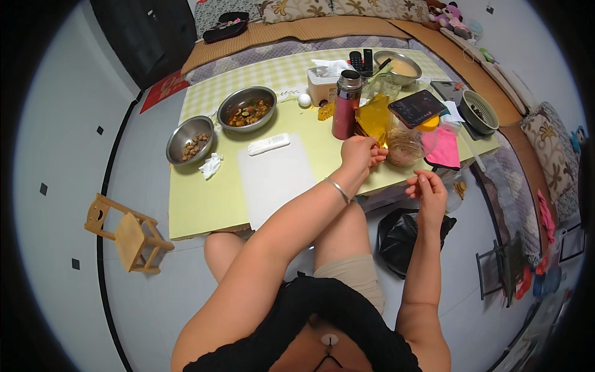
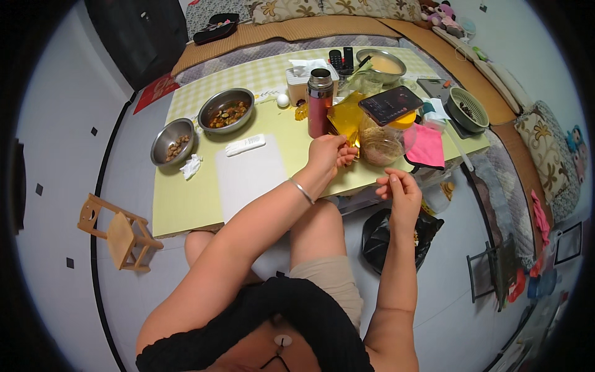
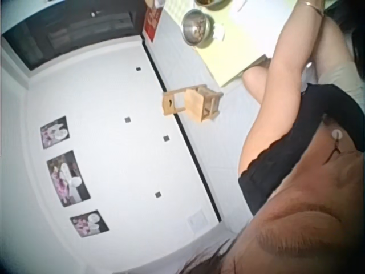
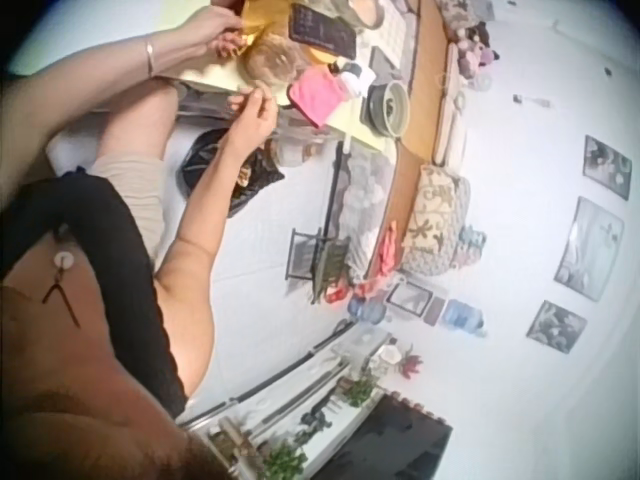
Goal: The person sits on the floor and folds multiple sheets of gold-colored paper into triangular shapes using a white rectangular board as a guide. They repeatedly fold the paper in half and then fold the corners to create a pointed shape, stacking the finished items on the table.
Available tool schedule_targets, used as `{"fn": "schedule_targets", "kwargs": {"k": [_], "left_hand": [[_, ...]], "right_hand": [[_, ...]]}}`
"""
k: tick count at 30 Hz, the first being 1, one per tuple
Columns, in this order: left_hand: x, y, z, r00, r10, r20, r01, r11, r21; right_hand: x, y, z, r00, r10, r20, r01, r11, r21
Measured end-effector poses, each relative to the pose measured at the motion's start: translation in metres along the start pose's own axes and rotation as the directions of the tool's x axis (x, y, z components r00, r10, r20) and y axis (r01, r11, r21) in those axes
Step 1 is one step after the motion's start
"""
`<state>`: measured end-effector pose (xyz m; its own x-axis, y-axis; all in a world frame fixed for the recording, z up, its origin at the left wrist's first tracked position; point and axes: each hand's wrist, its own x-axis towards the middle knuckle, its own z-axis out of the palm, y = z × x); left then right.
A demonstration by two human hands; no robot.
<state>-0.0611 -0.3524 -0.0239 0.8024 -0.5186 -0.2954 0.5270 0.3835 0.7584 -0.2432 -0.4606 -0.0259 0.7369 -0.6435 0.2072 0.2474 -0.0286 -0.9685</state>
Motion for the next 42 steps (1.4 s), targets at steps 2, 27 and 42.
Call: {"fn": "schedule_targets", "kwargs": {"k": [2, 27, 42], "left_hand": [[0.007, 0.003, 0.012, 1.000, -0.017, -0.009, 0.017, 1.000, 0.005], [-0.116, 0.046, -0.248, 0.681, 0.585, 0.441, -0.350, -0.269, 0.897], [-0.112, 0.045, -0.249, 0.666, 0.629, 0.401, -0.381, -0.176, 0.908]], "right_hand": [[0.010, -0.006, 0.003, 0.992, -0.124, -0.032, 0.122, 0.991, -0.064], [0.130, -0.022, 0.007, 0.814, -0.577, -0.060, 0.392, 0.623, -0.677], [0.130, -0.009, 0.018, 0.805, -0.593, 0.001, 0.458, 0.620, -0.637]]}}
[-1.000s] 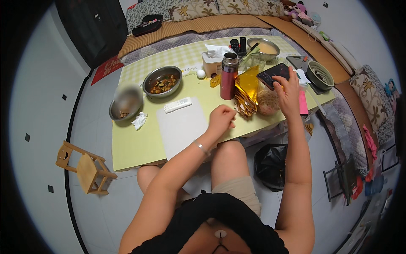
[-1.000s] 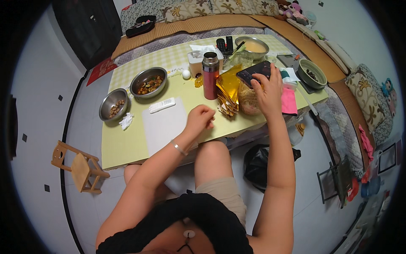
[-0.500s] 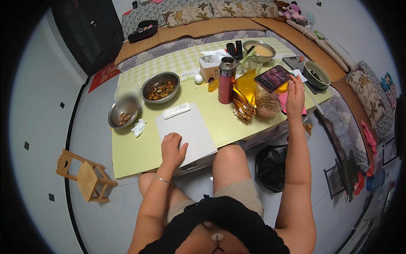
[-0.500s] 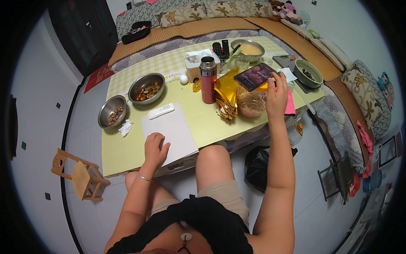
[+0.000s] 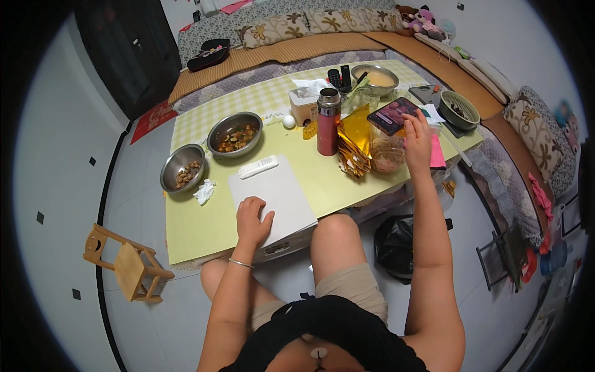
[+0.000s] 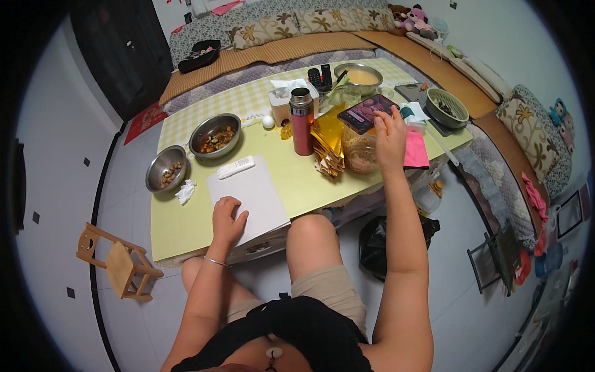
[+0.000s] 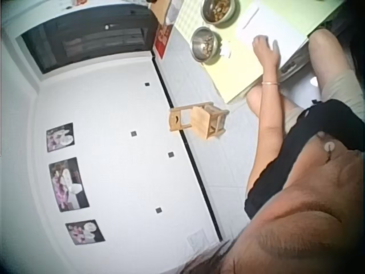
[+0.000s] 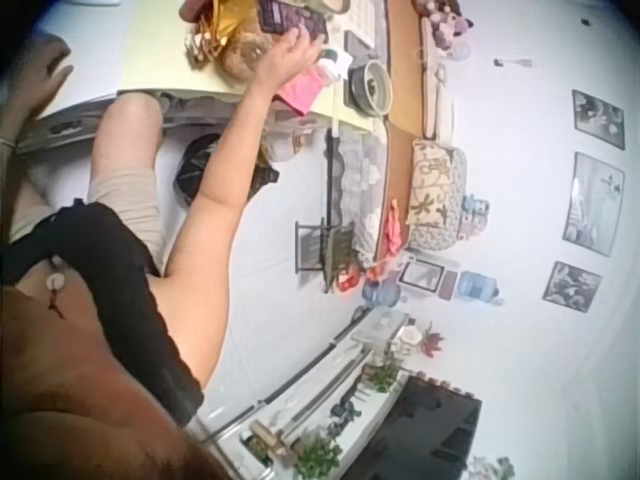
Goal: The person sits on the floor and folds multiple sheets of gold-colored paper into triangular shapes using a white rectangular board as a guide. They repeatedly fold the paper in half and then fold the corners to create a pointed shape, stacking the finished items on the table.
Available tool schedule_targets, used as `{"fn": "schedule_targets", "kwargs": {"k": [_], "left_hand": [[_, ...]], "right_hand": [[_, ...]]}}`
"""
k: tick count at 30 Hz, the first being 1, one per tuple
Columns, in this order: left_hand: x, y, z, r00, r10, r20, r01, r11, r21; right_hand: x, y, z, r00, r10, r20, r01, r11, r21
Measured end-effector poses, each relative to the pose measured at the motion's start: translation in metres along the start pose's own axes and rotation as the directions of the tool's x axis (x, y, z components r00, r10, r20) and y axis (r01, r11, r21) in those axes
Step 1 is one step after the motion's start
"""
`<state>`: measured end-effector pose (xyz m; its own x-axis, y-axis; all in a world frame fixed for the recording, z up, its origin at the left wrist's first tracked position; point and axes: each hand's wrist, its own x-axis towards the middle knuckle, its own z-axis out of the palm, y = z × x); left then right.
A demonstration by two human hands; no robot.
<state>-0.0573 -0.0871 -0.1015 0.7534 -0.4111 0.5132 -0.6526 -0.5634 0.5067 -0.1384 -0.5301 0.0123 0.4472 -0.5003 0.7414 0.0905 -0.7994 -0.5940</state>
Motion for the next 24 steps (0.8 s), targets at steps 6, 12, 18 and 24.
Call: {"fn": "schedule_targets", "kwargs": {"k": [6, 12, 18, 24], "left_hand": [[-0.001, 0.000, 0.000, 1.000, -0.010, -0.001, 0.010, 1.000, 0.006], [-0.003, -0.003, 0.000, 0.999, -0.036, 0.009, 0.036, 0.999, -0.008], [-0.003, 0.000, 0.000, 1.000, -0.020, -0.001, 0.020, 1.000, 0.002], [-0.003, -0.001, 0.001, 1.000, -0.004, -0.012, 0.004, 1.000, -0.009]], "right_hand": [[0.008, 0.000, 0.002, 0.998, -0.049, -0.036, 0.045, 0.994, -0.101], [0.019, 0.000, 0.004, 0.998, -0.052, 0.017, 0.054, 0.993, -0.105], [0.022, 0.009, 0.010, 0.998, -0.029, 0.048, 0.030, 0.999, -0.040], [0.024, 0.019, 0.008, 1.000, -0.002, 0.013, 0.002, 1.000, 0.008]]}}
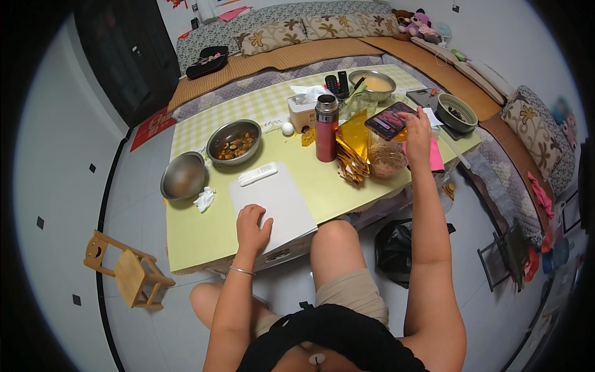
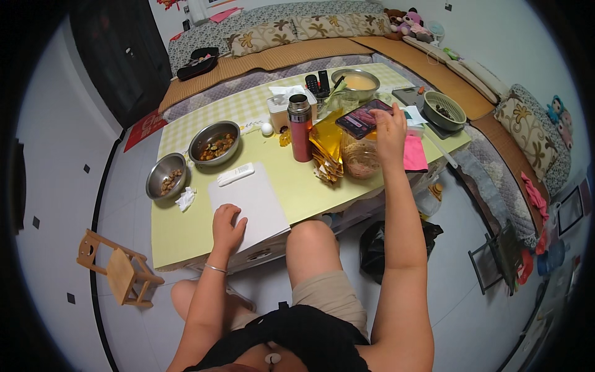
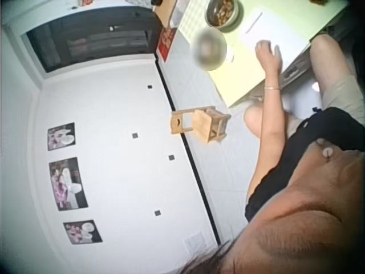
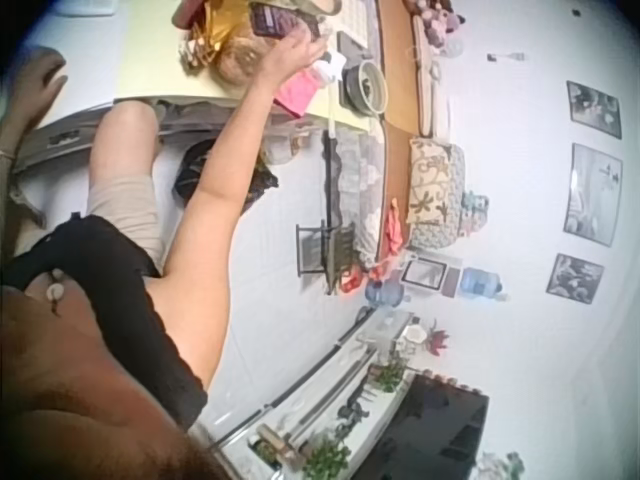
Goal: The person sits on the floor and folds multiple sheets of gold-colored paper into triangular shapes using a white rectangular board as a guide. They repeatedly fold the paper in half and then fold the corners to create a pointed shape, stacking the finished items on the table.
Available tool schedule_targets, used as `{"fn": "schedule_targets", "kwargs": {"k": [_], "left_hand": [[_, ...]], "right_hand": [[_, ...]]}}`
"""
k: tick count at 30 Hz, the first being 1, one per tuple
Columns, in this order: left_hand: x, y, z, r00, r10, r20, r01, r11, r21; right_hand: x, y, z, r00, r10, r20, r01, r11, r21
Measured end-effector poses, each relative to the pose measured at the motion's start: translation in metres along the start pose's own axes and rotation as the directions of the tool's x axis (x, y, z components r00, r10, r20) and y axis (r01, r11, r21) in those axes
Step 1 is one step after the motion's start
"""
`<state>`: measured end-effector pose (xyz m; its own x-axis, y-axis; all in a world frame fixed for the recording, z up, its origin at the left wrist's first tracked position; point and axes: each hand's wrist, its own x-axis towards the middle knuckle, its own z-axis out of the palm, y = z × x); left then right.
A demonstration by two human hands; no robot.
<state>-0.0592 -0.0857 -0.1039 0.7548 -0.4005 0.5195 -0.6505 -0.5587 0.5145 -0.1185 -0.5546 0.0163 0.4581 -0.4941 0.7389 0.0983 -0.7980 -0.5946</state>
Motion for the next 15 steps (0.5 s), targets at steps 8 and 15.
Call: {"fn": "schedule_targets", "kwargs": {"k": [8, 15], "left_hand": [[0.001, 0.000, 0.000, 1.000, -0.005, 0.004, 0.005, 1.000, 0.008], [0.000, 0.000, -0.001, 1.000, 0.005, -0.001, -0.005, 1.000, -0.001]], "right_hand": [[-0.009, -0.018, 0.000, 0.991, 0.045, -0.129, -0.085, 0.942, -0.323], [-0.013, -0.028, -0.015, 0.986, 0.046, -0.162, -0.061, 0.994, -0.088]]}}
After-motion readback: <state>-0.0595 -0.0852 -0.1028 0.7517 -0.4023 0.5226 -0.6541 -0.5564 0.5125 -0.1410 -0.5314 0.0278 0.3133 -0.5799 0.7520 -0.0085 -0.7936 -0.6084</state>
